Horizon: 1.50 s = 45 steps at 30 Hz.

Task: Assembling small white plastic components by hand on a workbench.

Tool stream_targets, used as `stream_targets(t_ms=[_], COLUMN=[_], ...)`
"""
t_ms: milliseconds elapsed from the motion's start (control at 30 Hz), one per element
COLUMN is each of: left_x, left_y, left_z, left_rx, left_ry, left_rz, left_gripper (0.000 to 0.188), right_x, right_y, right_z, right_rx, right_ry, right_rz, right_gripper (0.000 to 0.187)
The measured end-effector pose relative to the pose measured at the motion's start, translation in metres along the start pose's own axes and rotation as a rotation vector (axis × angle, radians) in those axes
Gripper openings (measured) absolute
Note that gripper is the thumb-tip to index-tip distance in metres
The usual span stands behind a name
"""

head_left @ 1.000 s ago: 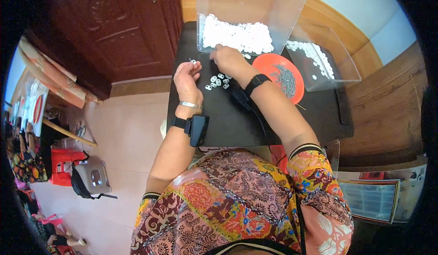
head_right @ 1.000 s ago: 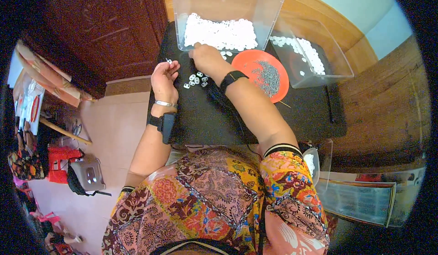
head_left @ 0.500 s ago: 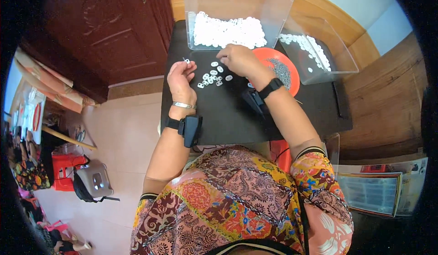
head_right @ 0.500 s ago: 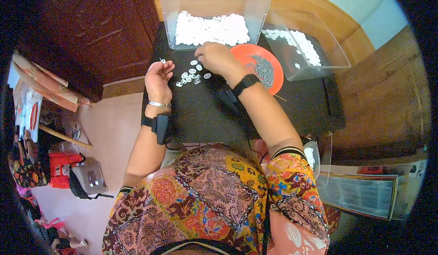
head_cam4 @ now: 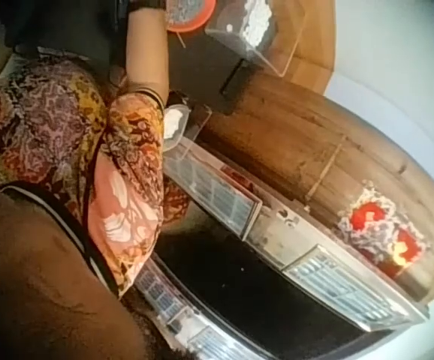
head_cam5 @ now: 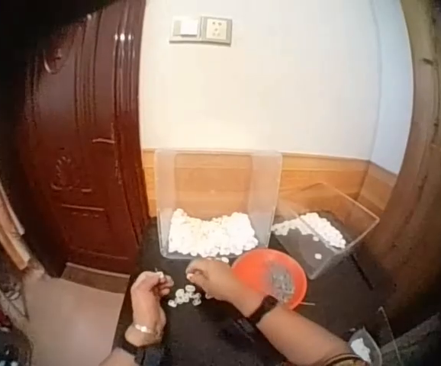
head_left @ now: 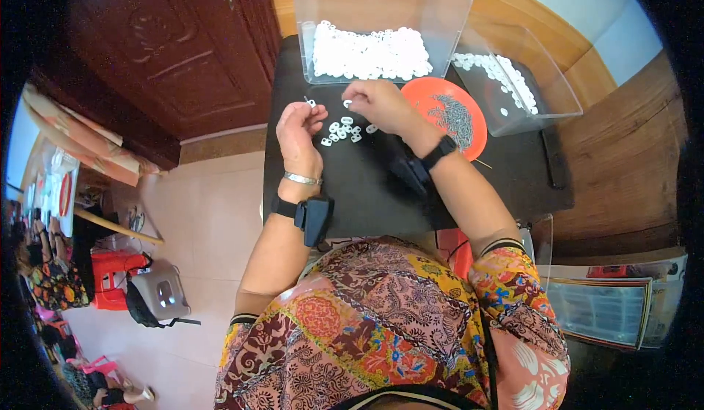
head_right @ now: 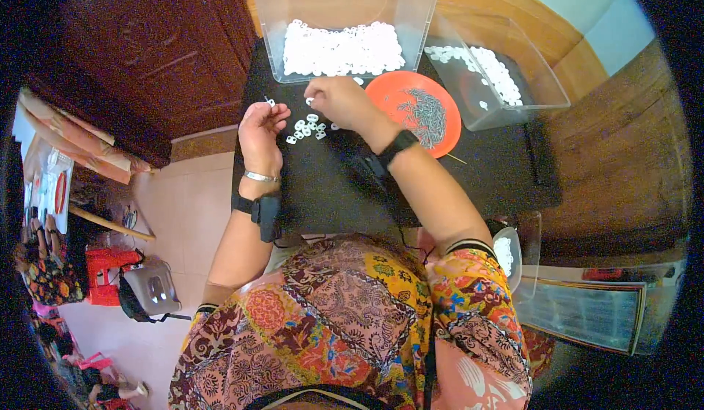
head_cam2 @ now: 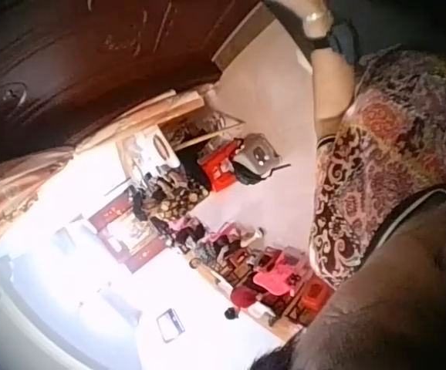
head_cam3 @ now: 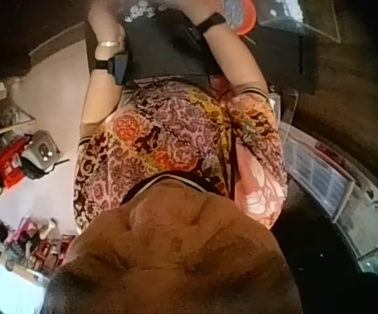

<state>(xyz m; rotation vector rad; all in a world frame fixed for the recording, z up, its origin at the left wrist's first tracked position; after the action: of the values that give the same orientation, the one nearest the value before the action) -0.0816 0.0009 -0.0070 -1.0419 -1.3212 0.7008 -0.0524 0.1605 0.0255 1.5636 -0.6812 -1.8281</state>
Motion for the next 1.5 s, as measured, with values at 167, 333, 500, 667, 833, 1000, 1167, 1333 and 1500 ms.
stream_targets(t_ms=[167, 333, 500, 667, 833, 1000, 1167, 1333, 1500], left_x=[0.017, 0.033, 0.042, 0.051, 0.049, 0.047, 0.047, 0.048, 0.049], left_y=[-0.004, -0.003, 0.000, 0.000, 0.003, 0.000, 0.006, 0.010, 0.009], left_z=[-0.013, -0.024, -0.030, -0.038, -0.036, -0.035, -0.030, -0.030, -0.029], left_rx=[0.018, 0.052, 0.045, 0.042, 0.068, 0.033, -0.060, -0.138, -0.140], left_ry=[0.189, 0.306, 0.406, 0.455, 0.477, 0.445, 0.480, 0.550, 0.529], left_rz=[0.077, 0.215, 0.301, 0.406, 0.436, 0.274, 0.134, 0.037, -0.032], left_gripper=[0.013, 0.013, 0.013, 0.012, 0.010, 0.013, 0.014, 0.015, 0.015], right_x=[-0.020, -0.022, -0.025, -0.023, -0.016, -0.014, -0.004, -0.003, -0.002], right_y=[0.013, -0.001, -0.008, -0.013, -0.006, 0.002, 0.005, -0.003, -0.016], right_z=[-0.035, -0.046, -0.048, -0.048, -0.048, -0.049, -0.052, -0.048, -0.045], right_rx=[0.100, 0.117, 0.099, 0.092, 0.098, 0.080, 0.024, 0.074, 0.118], right_ry=[0.013, 0.000, -0.075, -0.031, -0.033, 0.016, 0.061, 0.112, 0.022], right_rz=[0.707, 0.945, 0.973, 0.985, 1.022, 0.738, 0.884, 0.844, 0.950], right_gripper=[0.019, 0.020, 0.019, 0.018, 0.020, 0.024, 0.022, 0.019, 0.015])
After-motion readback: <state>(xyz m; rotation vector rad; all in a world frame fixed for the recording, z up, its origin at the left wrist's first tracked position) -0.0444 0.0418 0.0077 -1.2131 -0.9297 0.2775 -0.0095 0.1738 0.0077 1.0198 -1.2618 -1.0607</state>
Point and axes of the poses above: each hand's wrist, its own z-axis towards the middle knuckle, its own x-axis out of the palm, y = z × x, the point moved 6 cm from there along z, towards the middle knuckle, and after that the axes turned 7 degrees about z, right-handed, at the moved point
